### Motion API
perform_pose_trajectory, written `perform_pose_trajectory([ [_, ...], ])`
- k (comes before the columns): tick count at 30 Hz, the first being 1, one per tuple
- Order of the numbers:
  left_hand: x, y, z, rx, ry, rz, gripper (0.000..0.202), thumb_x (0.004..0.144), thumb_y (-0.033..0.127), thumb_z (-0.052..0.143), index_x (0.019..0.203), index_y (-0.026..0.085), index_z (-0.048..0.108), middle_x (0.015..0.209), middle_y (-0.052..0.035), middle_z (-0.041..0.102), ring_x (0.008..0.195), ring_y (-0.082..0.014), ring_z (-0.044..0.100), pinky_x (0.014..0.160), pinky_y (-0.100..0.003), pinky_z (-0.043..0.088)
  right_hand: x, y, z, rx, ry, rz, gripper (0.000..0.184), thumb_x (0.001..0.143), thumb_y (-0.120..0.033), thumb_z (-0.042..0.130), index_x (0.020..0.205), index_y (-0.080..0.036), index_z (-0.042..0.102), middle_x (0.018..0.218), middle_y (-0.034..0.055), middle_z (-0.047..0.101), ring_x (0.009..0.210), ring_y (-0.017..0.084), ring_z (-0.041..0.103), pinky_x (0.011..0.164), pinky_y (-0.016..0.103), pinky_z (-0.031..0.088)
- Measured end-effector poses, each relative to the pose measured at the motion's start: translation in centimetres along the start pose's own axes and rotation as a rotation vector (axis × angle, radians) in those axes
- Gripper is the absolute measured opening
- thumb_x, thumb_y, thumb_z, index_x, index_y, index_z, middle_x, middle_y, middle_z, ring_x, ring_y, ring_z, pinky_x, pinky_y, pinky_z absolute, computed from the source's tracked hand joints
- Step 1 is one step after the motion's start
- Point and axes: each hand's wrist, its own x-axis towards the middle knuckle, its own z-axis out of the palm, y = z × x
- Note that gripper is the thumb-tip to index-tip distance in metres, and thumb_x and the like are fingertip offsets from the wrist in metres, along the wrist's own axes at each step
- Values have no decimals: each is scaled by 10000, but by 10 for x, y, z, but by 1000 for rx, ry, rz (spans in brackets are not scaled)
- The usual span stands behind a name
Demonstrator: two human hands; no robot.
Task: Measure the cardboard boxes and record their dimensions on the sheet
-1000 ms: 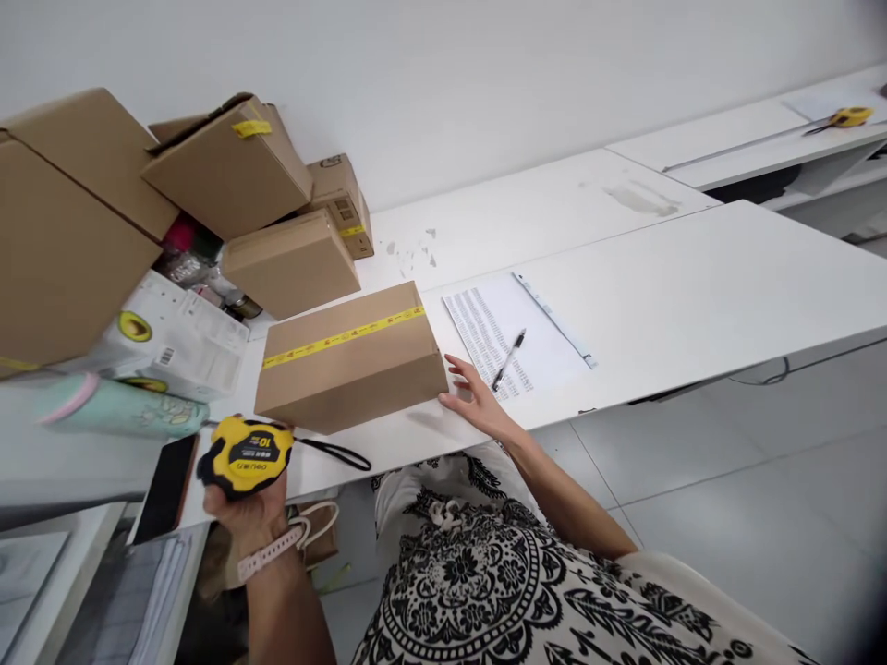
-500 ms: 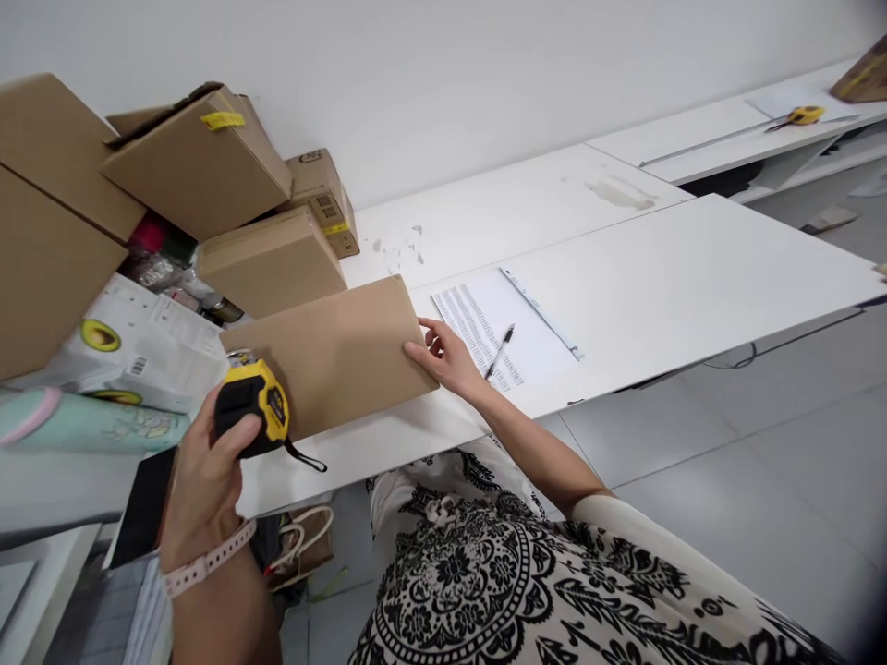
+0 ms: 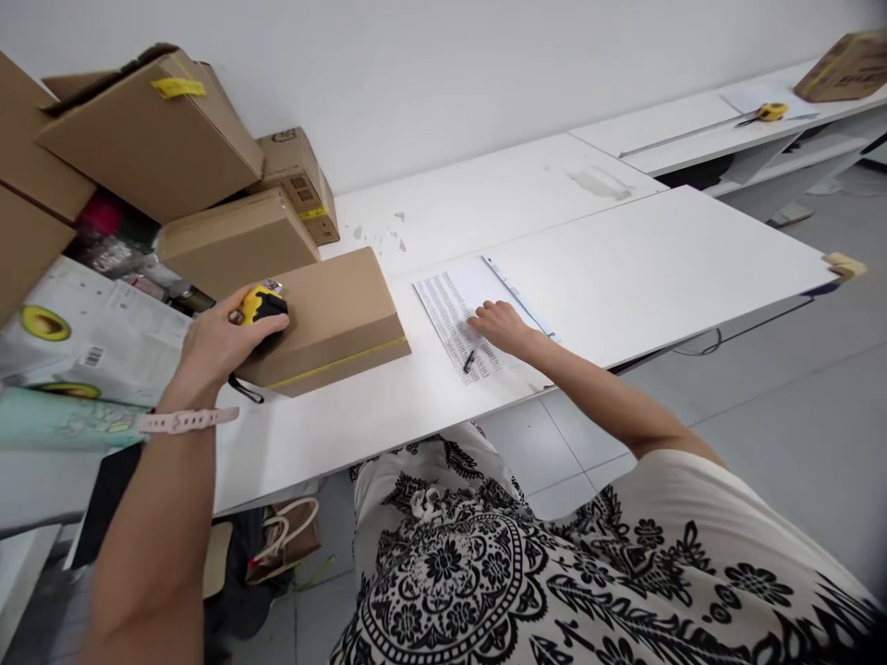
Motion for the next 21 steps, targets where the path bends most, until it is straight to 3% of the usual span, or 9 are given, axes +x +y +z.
perform_pose_trajectory([
  [2, 4, 3, 7, 28, -77, -15, 725, 715, 513, 837, 1374, 269, 661, 1131, 15, 762, 967, -204, 614, 964, -399, 514, -2, -1, 2, -113, -28, -102, 336, 911, 41, 477, 1082, -84, 739, 1109, 197, 734, 1044, 285, 663, 727, 339, 402],
  [4, 6, 7, 15, 68, -43, -7, 812, 667, 542, 852, 1395, 249, 646, 1188, -32, 730, 1064, -264, 560, 1045, -487, 458, -2, -3, 2, -176, -46, -165, 321, 920, 44, 476, 1032, -86, 747, 1071, 184, 741, 1015, 275, 669, 724, 337, 395],
  [10, 24, 4, 44, 29, 36, -37, 891, 624, 584, 880, 1389, 204, 628, 1266, -103, 642, 1155, -327, 484, 1091, -625, 392, -7, 0, 10, -255, -65, -193, 313, 911, 62, 498, 1024, -88, 748, 1016, 165, 745, 925, 242, 672, 635, 307, 361],
  [13, 22, 1, 50, 7, 113, -33, 991, 560, 601, 918, 1380, 138, 607, 1312, -154, 616, 1224, -382, 459, 1090, -699, 359, -12, 5, 19, -301, -30, -221, 316, 909, 62, 487, 1018, -89, 742, 1030, 164, 735, 933, 246, 659, 638, 315, 368],
  [15, 2, 8, 47, 11, 291, 124, 984, 563, 552, 924, 1380, 110, 600, 1356, -197, 599, 1271, -423, 464, 1085, -704, 361, -15, 11, 26, -314, 18, -236, 301, 904, 58, 485, 980, -94, 734, 1001, 162, 728, 917, 245, 648, 643, 320, 367],
  [16, -13, 15, 44, 6, 419, 271, 934, 593, 503, 913, 1381, 112, 599, 1383, -207, 591, 1288, -426, 480, 1089, -680, 371, -16, 16, 29, -310, 56, -254, 295, 901, 56, 483, 953, -101, 728, 976, 155, 724, 899, 241, 642, 643, 322, 363],
  [18, -53, 38, 45, -87, 673, 642, 617, 729, 358, 828, 1287, 160, 654, 1313, -167, 655, 1217, -357, 586, 1072, -594, 435, -15, 30, 36, -257, 174, -298, 295, 901, 48, 468, 922, -126, 706, 928, 131, 716, 845, 222, 623, 644, 320, 351],
  [19, -74, 53, 50, -160, 725, 795, 506, 778, 286, 786, 1258, 189, 658, 1257, -132, 690, 1169, -316, 629, 1044, -542, 476, -12, 39, 39, -193, 259, -294, 284, 909, 29, 465, 919, -141, 693, 905, 115, 713, 810, 210, 612, 641, 317, 344],
  [21, -111, 90, 71, -312, 590, 986, 421, 844, 162, 709, 1256, 221, 642, 1150, -79, 739, 1102, -252, 675, 976, -441, 540, -4, 60, 42, -41, 444, -196, 228, 946, -62, 460, 933, -159, 666, 859, 96, 706, 749, 200, 594, 623, 311, 329],
])
